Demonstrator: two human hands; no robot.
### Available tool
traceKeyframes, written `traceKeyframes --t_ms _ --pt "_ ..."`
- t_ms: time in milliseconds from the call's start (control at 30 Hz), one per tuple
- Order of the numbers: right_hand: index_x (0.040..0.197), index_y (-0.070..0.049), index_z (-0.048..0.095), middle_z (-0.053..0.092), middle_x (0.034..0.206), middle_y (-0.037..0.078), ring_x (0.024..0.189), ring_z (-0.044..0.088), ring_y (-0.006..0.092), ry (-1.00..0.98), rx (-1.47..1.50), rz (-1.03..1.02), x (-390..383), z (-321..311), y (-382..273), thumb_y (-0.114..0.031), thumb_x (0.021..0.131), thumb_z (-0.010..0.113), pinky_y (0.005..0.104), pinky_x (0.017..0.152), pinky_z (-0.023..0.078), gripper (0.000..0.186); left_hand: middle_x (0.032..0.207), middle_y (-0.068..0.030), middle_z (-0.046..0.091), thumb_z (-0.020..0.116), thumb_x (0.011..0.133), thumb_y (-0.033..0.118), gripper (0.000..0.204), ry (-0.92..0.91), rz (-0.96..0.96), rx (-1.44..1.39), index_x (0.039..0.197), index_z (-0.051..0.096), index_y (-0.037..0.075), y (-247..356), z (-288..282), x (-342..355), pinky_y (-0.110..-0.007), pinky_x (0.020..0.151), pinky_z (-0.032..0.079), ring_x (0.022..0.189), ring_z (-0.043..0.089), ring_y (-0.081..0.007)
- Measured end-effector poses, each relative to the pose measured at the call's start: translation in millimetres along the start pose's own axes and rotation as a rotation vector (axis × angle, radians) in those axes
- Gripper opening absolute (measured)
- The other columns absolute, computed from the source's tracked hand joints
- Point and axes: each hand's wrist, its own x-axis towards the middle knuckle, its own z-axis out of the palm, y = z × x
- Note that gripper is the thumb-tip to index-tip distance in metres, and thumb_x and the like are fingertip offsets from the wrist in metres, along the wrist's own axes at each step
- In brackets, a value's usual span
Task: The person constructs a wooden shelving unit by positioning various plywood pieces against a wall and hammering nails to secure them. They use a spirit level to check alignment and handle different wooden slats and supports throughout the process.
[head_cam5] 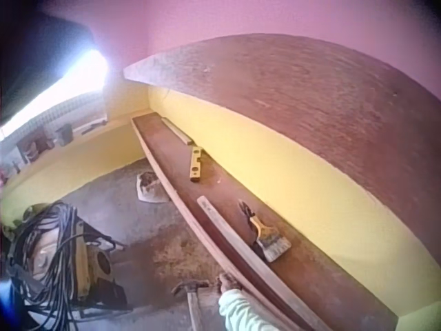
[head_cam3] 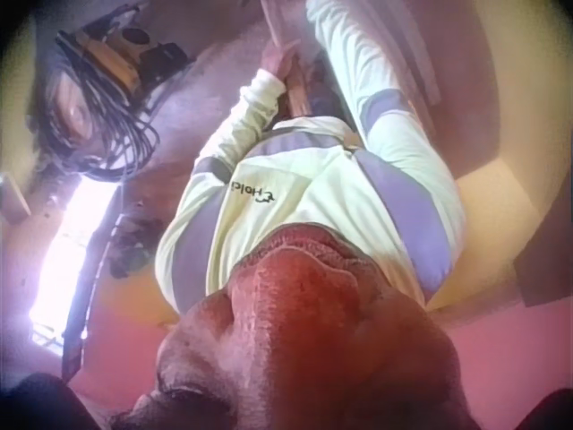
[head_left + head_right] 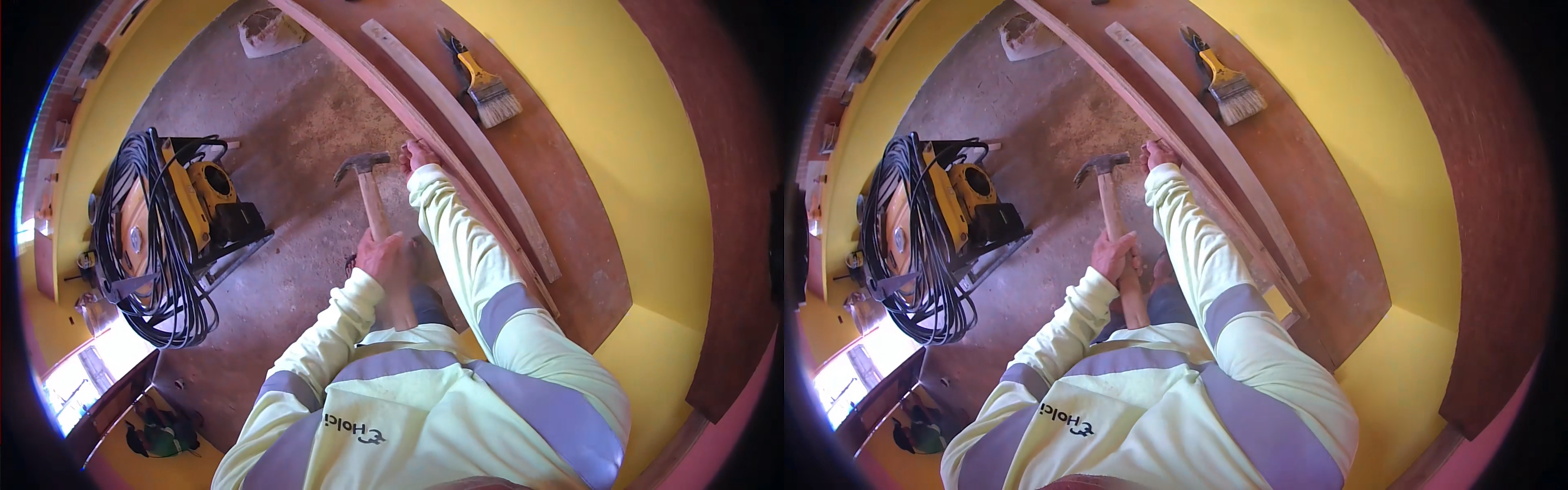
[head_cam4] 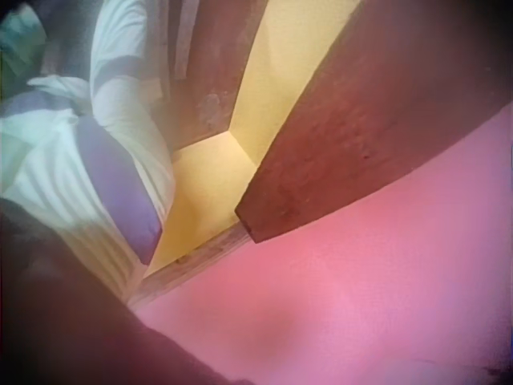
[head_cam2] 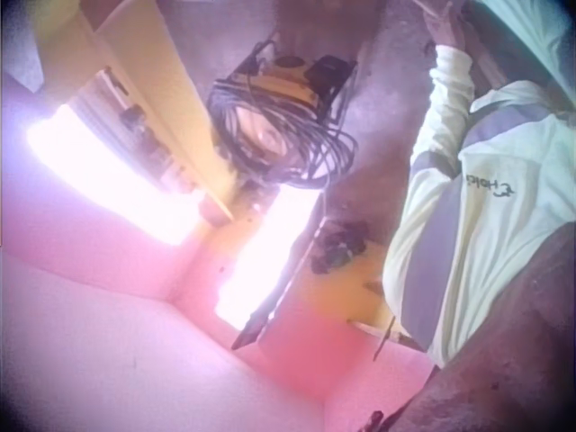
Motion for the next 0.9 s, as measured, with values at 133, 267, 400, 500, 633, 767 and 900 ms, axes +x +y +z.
traceKeyframes --t_ms 133,267,400,500,633,767,900 --pt "0.082 -0.016 0.059 0.058 0.067 -0.003 0.053 0.047 0.0101 0.049 -0.042 0.034 19.3 -7.4 4.2 -0.026 0.090 0.057 0.0279 0.048 0.039 0.013 0.065 -0.0076 0.050 0.060 0.081 0.014 0.024 -0.051 -0.050 -0.126 0.091 0.041 0.003 27.6 28.6 -20.2 -0.032 0.040 0.048 0.046 0.053 -0.0168" --pt "0.082 -0.016 0.060 0.057 0.065 -0.003 0.054 0.048 0.0093 0.000 -0.099 -0.003 24.1 -5.6 8.6 -0.026 0.090 0.057 0.0269 0.047 0.039 0.014 0.066 -0.0080 0.050 0.060 0.081 0.013 0.024 -0.055 -0.089 -0.221 0.091 0.040 0.003 41.3 33.9 -28.8 -0.033 0.041 0.048 0.047 0.053 -0.0169" --pt "0.076 -0.012 0.061 0.057 0.065 -0.002 0.049 0.049 0.0111 0.071 -0.101 -0.034 -4.7 4.1 -5.4 -0.025 0.089 0.058 0.0284 0.039 0.037 0.019 0.067 -0.0080 0.050 0.060 0.081 0.012 0.024 0.052 -0.112 -0.265 0.091 0.040 0.002 33.8 46.4 -23.6 -0.033 0.042 0.048 0.048 0.052 -0.0171" --pt "0.082 -0.015 0.060 0.058 0.075 -0.005 0.057 0.050 0.0097 0.064 -0.280 -0.011 -9.9 1.0 -11.4 -0.032 0.091 0.054 0.0288 0.042 0.038 0.021 0.067 -0.0079 0.050 0.059 0.080 0.010 0.023 0.125 -0.088 -0.310 0.093 0.041 0.002 14.3 57.6 -6.3 -0.033 0.042 0.048 0.048 0.052 -0.0173" --pt "0.086 -0.016 0.059 0.058 0.077 -0.007 0.058 0.049 0.0101 0.030 -0.356 0.023 10.2 -3.9 -8.1 -0.035 0.092 0.052 0.0292 0.042 0.037 0.021 0.077 -0.0067 0.055 0.062 0.079 0.017 0.032 0.021 -0.044 -0.266 0.100 0.045 0.000 12.3 61.7 -1.2 -0.029 0.051 0.047 0.059 0.055 -0.0160" --pt "0.089 -0.018 0.058 0.058 0.078 -0.006 0.057 0.048 0.0098 0.026 -0.274 0.041 30.2 -6.2 -0.7 -0.036 0.093 0.050 0.0297 0.042 0.036 0.020 0.076 -0.0069 0.055 0.062 0.079 0.016 0.031 0.204 -0.044 -0.294 0.100 0.045 0.001 18.4 59.8 -12.3 -0.029 0.051 0.047 0.059 0.055 -0.0134" --pt "0.089 -0.019 0.056 0.059 0.080 -0.004 0.056 0.046 0.0092 -0.022 -0.327 0.017 29.0 -3.7 0.7 -0.035 0.094 0.049 0.0273 0.046 0.037 0.018 0.063 -0.0074 0.050 0.057 0.078 0.007 0.023 0.210 0.083 -0.331 0.095 0.043 0.002 -6.6 72.9 10.4 -0.034 0.038 0.047 0.043 0.051 -0.0176"
